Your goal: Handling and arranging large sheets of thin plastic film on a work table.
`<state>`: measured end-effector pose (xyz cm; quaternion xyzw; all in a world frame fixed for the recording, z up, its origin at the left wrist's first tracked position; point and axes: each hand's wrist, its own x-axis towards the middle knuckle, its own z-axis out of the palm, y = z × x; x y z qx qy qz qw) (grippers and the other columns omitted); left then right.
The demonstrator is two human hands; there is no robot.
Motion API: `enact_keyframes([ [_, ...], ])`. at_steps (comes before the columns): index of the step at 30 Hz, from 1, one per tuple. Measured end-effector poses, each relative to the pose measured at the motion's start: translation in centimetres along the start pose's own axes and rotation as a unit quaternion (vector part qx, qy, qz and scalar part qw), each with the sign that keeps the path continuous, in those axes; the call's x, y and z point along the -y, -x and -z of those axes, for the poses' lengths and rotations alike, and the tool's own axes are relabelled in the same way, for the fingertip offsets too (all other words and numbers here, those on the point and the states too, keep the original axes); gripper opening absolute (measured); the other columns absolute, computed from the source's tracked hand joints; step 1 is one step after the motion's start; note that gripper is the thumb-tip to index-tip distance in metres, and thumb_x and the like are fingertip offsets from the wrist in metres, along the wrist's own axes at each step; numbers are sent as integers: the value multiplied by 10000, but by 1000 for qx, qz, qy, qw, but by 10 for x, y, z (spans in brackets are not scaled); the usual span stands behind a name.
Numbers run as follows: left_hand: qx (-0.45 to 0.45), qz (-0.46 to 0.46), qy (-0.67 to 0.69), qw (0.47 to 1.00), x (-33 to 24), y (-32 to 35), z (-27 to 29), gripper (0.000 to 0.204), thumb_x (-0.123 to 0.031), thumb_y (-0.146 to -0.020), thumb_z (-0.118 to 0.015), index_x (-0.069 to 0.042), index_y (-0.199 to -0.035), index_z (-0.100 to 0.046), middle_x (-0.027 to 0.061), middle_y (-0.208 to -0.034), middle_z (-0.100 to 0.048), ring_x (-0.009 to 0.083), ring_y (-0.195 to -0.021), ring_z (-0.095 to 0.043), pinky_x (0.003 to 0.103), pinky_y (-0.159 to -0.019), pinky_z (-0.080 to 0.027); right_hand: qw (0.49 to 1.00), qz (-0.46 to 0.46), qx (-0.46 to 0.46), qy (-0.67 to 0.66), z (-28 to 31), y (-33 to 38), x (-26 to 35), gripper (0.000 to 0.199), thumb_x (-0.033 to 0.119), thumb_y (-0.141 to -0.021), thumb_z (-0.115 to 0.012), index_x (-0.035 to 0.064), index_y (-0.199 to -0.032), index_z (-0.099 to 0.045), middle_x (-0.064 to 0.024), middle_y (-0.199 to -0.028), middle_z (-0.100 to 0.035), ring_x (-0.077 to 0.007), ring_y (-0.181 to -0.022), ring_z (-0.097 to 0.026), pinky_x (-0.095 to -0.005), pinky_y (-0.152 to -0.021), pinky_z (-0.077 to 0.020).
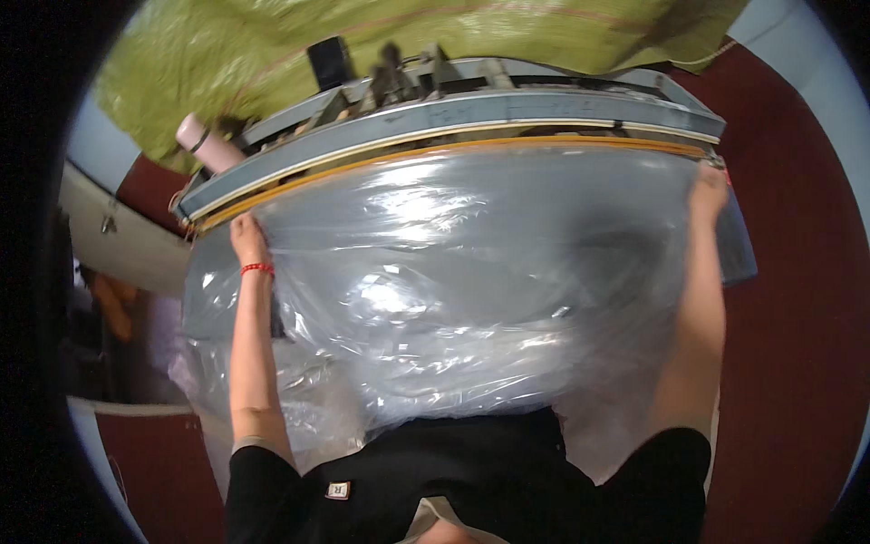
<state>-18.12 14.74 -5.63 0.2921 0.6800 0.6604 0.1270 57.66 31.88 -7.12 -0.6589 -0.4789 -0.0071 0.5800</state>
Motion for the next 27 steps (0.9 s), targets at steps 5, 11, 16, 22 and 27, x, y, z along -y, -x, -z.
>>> enact_keyframes([
  [5,-22,-74,22,997,53,-70,15,157,-161,-830,-532,-78,-705,-485,-39,-611,-444,49,-543,-369,187,-493,-307,992,-48,48,-109,-76,14,13,247,255,-797,-603,11,-806,-562,-67,-736,-581,-135,-697,-529,-262,-672,-428],
  [11,-12,-65,29,997,57,-78,8,157,-159,-817,-575,-82,-711,-488,-41,-633,-466,46,-549,-382,179,-497,-302,997,-20,-45,-64,-77,11,15,168,166,-770,-627,24,-777,-538,-56,-647,-558,-109,-581,-502,-242,-581,-419],
  [16,-54,-1,137,989,44,-75,15,100,-68,-803,-531,-56,-738,-455,3,-634,-493,83,-571,-474,224,-498,-442,963,-158,45,-213,-60,9,42,177,127,-782,-578,22,-887,-483,-69,-642,-559,-119,-503,-499,-248,-467,-405],
  [22,-1,104,127,986,2,-55,22,248,-259,-873,-457,-64,-723,-487,12,-601,-495,97,-495,-470,246,-425,-406,969,-140,42,-200,-50,5,57,221,148,-805,-548,34,-962,-443,-72,-661,-565,-120,-520,-517,-248,-429,-403],
  [27,177,127,-193,957,-1,-66,78,352,-427,-867,-455,-107,-733,-513,-41,-567,-421,51,-485,-382,209,-410,-285,978,-72,105,-168,-29,16,53,248,197,-767,-636,17,-911,-544,-63,-749,-600,-121,-703,-556,-244,-604,-445],
])
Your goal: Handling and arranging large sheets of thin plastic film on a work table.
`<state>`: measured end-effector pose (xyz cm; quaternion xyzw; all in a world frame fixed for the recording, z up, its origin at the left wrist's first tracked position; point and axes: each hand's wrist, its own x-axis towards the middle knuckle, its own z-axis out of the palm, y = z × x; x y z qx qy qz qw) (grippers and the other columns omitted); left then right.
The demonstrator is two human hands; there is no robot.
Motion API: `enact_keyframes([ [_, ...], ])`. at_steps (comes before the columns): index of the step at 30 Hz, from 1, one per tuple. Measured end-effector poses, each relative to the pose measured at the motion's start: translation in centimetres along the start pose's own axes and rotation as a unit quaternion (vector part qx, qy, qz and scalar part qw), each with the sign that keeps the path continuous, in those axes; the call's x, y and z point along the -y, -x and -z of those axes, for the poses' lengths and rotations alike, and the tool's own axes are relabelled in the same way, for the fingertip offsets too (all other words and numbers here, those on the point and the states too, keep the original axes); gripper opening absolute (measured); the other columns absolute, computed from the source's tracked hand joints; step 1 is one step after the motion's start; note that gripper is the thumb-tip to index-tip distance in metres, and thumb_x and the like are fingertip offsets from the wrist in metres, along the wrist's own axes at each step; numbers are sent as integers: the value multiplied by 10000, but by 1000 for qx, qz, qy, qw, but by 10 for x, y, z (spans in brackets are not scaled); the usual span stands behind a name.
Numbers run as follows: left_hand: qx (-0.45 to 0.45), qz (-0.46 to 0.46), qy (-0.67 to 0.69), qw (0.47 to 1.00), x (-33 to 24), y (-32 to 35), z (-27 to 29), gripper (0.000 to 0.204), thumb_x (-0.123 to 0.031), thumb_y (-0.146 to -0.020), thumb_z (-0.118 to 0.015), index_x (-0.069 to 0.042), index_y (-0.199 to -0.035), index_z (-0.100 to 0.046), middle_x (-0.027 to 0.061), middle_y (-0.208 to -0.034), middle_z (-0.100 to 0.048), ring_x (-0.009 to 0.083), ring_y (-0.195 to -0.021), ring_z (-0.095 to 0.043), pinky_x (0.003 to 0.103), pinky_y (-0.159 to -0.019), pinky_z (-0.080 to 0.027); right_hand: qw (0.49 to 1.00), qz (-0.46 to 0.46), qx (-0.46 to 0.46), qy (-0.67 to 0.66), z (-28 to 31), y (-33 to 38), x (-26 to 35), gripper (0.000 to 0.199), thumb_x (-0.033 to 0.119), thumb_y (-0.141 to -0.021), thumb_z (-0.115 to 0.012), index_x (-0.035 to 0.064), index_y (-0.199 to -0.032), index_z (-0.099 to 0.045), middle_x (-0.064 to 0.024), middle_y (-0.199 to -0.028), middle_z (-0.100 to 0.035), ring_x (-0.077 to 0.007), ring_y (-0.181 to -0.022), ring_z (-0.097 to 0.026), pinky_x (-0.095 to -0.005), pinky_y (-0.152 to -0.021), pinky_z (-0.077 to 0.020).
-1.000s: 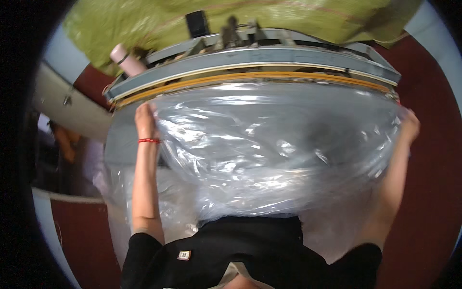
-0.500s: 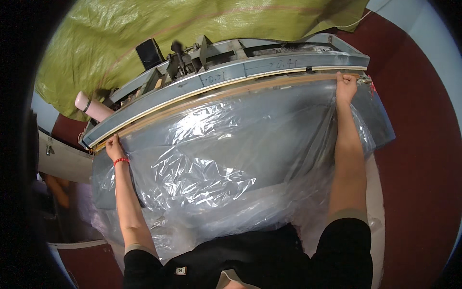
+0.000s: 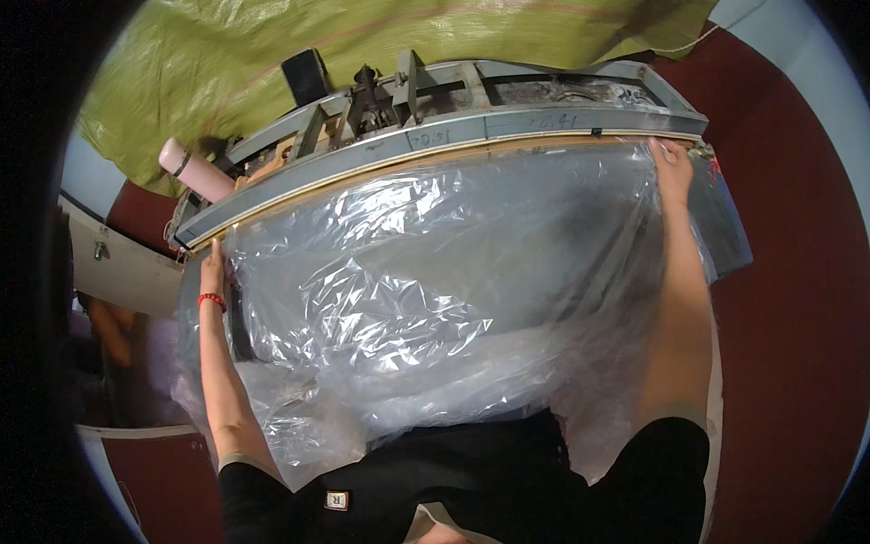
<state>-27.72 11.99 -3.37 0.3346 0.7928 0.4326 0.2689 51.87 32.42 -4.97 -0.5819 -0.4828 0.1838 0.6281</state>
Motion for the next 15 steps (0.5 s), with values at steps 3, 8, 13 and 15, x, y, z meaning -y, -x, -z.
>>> enact_keyframes([
  [3,43,-65,113,990,-13,50,-21,267,-367,-864,-492,-127,-748,-509,-65,-568,-386,37,-481,-350,193,-424,-280,992,38,18,117,35,26,22,207,192,-755,-655,2,-831,-627,-56,-828,-623,-115,-795,-563,-233,-745,-418],
  [8,164,-110,157,968,-79,143,-98,206,-324,-842,-532,-122,-800,-534,-92,-643,-390,8,-543,-322,162,-452,-239,890,-56,-261,370,160,34,13,244,255,-767,-612,77,-932,-636,-84,-910,-630,-243,-837,-593,-346,-758,-450],
  [13,254,-111,211,937,-124,194,-129,145,-233,-822,-579,-92,-796,-556,-89,-588,-421,1,-478,-302,166,-429,-206,918,233,-186,260,103,46,80,276,227,-801,-586,42,-1004,-605,-131,-1027,-591,-231,-951,-551,-318,-840,-406],
  [15,249,-111,213,938,-128,205,-129,140,-223,-816,-590,-87,-800,-560,-85,-581,-426,2,-468,-300,168,-425,-209,980,166,24,107,11,106,154,260,213,-817,-569,50,-1018,-588,-83,-987,-590,-175,-910,-546,-281,-821,-408],
])
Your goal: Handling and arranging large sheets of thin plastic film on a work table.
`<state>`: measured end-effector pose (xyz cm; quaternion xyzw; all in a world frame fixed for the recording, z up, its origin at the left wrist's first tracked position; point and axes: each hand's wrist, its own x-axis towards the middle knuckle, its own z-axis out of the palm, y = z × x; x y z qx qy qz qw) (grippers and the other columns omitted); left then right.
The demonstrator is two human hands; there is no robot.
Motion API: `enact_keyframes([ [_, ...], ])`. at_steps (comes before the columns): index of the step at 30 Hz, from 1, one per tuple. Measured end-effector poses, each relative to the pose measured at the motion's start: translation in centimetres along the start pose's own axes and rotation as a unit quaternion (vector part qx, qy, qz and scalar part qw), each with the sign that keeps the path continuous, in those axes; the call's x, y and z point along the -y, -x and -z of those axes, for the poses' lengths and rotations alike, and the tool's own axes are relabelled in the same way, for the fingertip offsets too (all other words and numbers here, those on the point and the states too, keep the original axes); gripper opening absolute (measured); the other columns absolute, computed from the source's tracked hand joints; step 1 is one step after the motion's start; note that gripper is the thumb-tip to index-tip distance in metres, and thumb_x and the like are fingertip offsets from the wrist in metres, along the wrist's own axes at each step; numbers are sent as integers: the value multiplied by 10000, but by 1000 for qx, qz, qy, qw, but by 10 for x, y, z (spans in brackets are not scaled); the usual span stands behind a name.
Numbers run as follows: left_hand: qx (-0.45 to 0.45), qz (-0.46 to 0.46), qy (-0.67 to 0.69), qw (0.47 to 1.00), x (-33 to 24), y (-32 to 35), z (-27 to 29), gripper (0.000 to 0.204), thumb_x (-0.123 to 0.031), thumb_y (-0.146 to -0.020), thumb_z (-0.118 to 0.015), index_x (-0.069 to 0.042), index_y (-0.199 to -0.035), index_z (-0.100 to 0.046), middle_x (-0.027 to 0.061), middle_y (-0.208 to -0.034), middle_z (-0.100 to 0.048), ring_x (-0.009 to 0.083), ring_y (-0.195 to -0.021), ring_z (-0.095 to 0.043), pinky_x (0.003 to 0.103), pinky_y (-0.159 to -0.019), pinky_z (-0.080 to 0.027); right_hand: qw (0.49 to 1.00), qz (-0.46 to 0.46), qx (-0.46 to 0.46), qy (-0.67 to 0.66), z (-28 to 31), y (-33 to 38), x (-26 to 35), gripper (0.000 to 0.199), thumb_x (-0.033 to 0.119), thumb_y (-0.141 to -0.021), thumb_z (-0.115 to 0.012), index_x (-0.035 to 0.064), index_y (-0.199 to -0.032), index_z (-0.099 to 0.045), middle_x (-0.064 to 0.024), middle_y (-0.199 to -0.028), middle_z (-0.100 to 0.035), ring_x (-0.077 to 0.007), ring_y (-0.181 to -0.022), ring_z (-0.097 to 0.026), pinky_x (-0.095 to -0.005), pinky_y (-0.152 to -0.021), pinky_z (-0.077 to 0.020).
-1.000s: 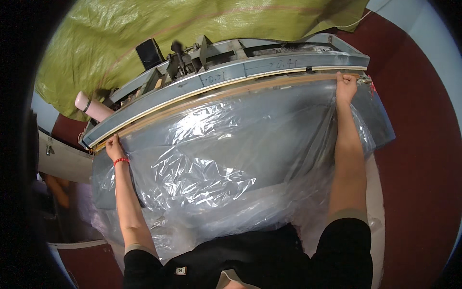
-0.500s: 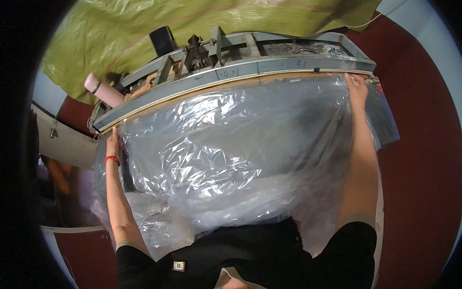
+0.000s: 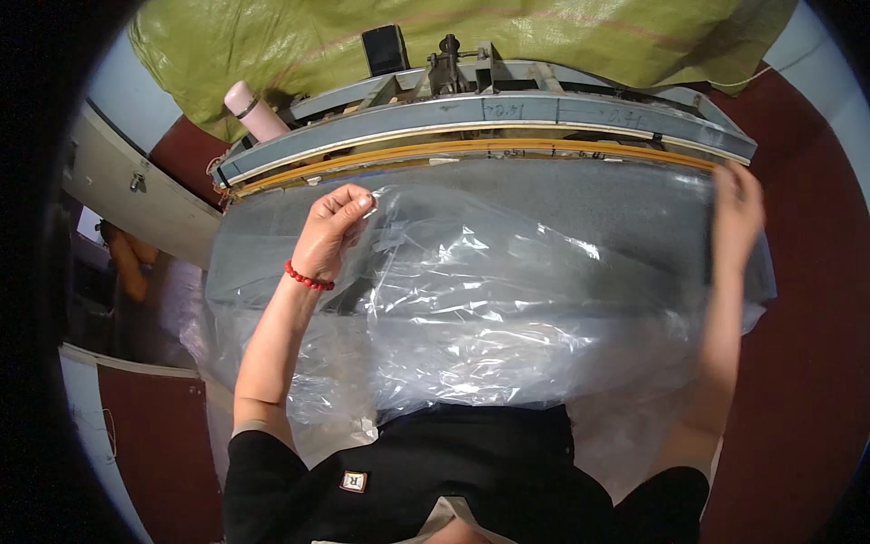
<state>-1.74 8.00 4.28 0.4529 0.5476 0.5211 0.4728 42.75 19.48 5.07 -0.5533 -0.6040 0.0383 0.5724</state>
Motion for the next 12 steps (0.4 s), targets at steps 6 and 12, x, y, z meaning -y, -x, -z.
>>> enact_keyframes([
  [6,38,-10,-17,999,-16,21,-7,131,-188,-799,-615,-68,-804,-562,-73,-582,-453,9,-459,-341,169,-417,-252,856,227,385,-260,-127,83,151,403,170,-657,-728,43,-1003,-567,-100,-968,-564,-201,-922,-540,-283,-787,-421],
  [12,47,-150,-137,978,-16,26,3,128,-154,-807,-606,-38,-831,-558,-45,-661,-515,20,-579,-451,148,-527,-359,776,1,496,-389,-162,125,172,176,113,-764,-631,13,-907,-616,-78,-842,-611,-173,-750,-579,-251,-675,-456],
])
